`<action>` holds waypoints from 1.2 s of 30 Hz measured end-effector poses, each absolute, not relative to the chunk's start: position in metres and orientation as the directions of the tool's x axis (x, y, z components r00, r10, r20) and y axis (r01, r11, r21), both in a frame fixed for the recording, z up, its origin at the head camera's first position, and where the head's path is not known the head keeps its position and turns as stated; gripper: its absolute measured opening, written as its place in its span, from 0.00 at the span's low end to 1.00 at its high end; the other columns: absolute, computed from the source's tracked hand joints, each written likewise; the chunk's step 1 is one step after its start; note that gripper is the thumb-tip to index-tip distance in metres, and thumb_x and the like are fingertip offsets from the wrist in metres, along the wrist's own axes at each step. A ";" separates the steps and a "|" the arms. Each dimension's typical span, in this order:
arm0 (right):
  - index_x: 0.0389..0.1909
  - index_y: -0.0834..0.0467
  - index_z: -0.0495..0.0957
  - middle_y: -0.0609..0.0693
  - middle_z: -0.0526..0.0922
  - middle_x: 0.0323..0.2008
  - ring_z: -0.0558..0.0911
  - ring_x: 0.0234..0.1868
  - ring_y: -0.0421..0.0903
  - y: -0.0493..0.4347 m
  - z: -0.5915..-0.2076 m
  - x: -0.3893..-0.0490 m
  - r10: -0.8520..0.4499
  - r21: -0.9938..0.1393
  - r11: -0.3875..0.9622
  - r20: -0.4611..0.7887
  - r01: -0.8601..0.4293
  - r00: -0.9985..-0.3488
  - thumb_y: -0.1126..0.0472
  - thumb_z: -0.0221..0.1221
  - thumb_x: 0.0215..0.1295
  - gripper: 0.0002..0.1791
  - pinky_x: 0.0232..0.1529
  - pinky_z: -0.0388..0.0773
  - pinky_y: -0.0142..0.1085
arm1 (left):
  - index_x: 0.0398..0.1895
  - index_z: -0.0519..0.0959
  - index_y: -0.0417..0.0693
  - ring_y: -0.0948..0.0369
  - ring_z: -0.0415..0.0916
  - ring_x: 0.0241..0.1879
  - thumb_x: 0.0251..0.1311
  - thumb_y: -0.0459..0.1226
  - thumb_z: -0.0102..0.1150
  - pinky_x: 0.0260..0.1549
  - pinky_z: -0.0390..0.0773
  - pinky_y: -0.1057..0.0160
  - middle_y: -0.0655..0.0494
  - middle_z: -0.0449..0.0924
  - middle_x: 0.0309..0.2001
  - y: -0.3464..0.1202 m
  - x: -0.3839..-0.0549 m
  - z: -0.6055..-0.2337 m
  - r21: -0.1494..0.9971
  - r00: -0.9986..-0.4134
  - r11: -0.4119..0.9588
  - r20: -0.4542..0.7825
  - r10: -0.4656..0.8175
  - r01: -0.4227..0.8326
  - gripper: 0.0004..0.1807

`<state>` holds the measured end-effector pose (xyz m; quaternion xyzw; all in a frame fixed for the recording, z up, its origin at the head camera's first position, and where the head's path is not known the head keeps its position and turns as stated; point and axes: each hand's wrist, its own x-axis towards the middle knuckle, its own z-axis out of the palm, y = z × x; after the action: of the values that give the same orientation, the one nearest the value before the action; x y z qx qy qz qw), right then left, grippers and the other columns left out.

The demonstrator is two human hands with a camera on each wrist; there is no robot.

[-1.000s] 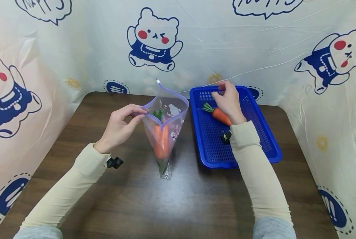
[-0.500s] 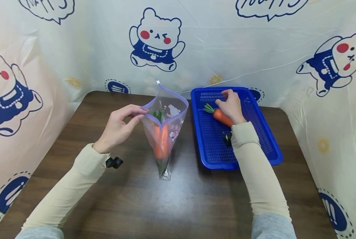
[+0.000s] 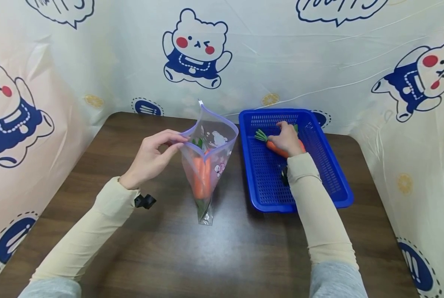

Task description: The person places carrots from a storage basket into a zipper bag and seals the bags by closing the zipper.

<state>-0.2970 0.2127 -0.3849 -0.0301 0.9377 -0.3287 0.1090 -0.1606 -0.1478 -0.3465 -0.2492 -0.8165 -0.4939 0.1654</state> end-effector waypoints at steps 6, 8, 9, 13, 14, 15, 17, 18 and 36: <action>0.70 0.67 0.54 0.70 0.60 0.67 0.63 0.66 0.65 0.211 -0.391 -0.298 -0.160 -0.575 0.818 -0.213 -0.008 -0.964 0.58 0.54 0.66 0.36 0.65 0.62 0.59 | 0.43 0.83 0.44 0.63 0.76 0.38 0.61 0.29 0.60 0.33 0.75 0.69 0.54 0.83 0.44 -0.147 -0.160 -0.344 0.719 -0.815 0.384 0.523 0.251 0.580 0.08; 0.70 0.67 0.54 0.71 0.61 0.67 0.64 0.65 0.64 0.210 -0.392 -0.298 -0.157 -0.551 0.835 -0.218 -0.011 -0.963 0.57 0.54 0.66 0.36 0.64 0.62 0.59 | 0.43 0.83 0.44 0.63 0.76 0.38 0.61 0.29 0.61 0.33 0.75 0.69 0.54 0.83 0.44 -0.146 -0.160 -0.344 0.718 -0.813 0.383 0.525 0.251 0.582 0.08; 0.70 0.66 0.54 0.71 0.61 0.66 0.65 0.65 0.65 0.210 -0.392 -0.297 -0.156 -0.543 0.840 -0.223 -0.010 -0.962 0.56 0.54 0.65 0.36 0.64 0.63 0.59 | 0.43 0.83 0.44 0.63 0.76 0.38 0.61 0.29 0.61 0.33 0.75 0.69 0.54 0.83 0.44 -0.147 -0.160 -0.344 0.716 -0.811 0.382 0.528 0.252 0.584 0.08; 0.70 0.66 0.53 0.71 0.61 0.66 0.65 0.64 0.65 0.210 -0.395 -0.296 -0.150 -0.521 0.853 -0.228 -0.009 -0.962 0.55 0.54 0.65 0.37 0.63 0.64 0.59 | 0.43 0.83 0.45 0.64 0.76 0.37 0.61 0.29 0.61 0.33 0.75 0.69 0.55 0.83 0.44 -0.147 -0.161 -0.346 0.712 -0.809 0.385 0.530 0.253 0.587 0.09; 0.70 0.66 0.53 0.72 0.61 0.66 0.66 0.63 0.66 0.210 -0.396 -0.296 -0.149 -0.519 0.854 -0.228 -0.009 -0.962 0.55 0.54 0.64 0.38 0.62 0.64 0.59 | 0.43 0.83 0.45 0.64 0.76 0.37 0.61 0.29 0.61 0.33 0.75 0.69 0.55 0.83 0.44 -0.147 -0.161 -0.346 0.711 -0.808 0.385 0.532 0.254 0.589 0.09; 0.70 0.67 0.53 0.72 0.61 0.66 0.66 0.63 0.66 0.210 -0.397 -0.296 -0.149 -0.518 0.855 -0.226 -0.011 -0.963 0.55 0.54 0.64 0.38 0.62 0.64 0.59 | 0.43 0.83 0.45 0.64 0.76 0.38 0.61 0.29 0.61 0.33 0.75 0.69 0.55 0.83 0.44 -0.148 -0.161 -0.347 0.709 -0.806 0.386 0.534 0.254 0.591 0.09; 0.70 0.68 0.53 0.73 0.62 0.65 0.67 0.61 0.66 0.209 -0.399 -0.297 -0.150 -0.513 0.859 -0.223 -0.015 -0.963 0.56 0.54 0.64 0.37 0.61 0.65 0.58 | 0.43 0.83 0.45 0.64 0.76 0.38 0.61 0.29 0.61 0.33 0.75 0.69 0.55 0.83 0.44 -0.148 -0.161 -0.347 0.706 -0.805 0.387 0.537 0.254 0.593 0.09; 0.70 0.68 0.53 0.73 0.62 0.64 0.67 0.61 0.66 0.209 -0.400 -0.298 -0.149 -0.511 0.860 -0.224 -0.014 -0.963 0.57 0.54 0.64 0.37 0.61 0.65 0.58 | 0.43 0.83 0.45 0.64 0.76 0.37 0.61 0.29 0.61 0.33 0.75 0.69 0.55 0.83 0.44 -0.148 -0.161 -0.347 0.704 -0.803 0.386 0.540 0.253 0.596 0.09; 0.68 0.69 0.55 0.73 0.69 0.58 0.72 0.56 0.66 0.207 -0.419 -0.304 -0.157 -0.443 0.896 -0.247 -0.032 -0.956 0.58 0.60 0.61 0.39 0.58 0.68 0.54 | 0.42 0.83 0.45 0.64 0.76 0.37 0.61 0.29 0.60 0.33 0.76 0.68 0.55 0.83 0.44 -0.148 -0.159 -0.349 0.704 -0.807 0.397 0.532 0.255 0.589 0.08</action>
<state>-0.3041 0.2074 -0.4191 -0.0491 0.9636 -0.2227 0.1394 -0.1593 -0.1483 -0.3492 -0.2580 -0.8178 -0.4847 0.1724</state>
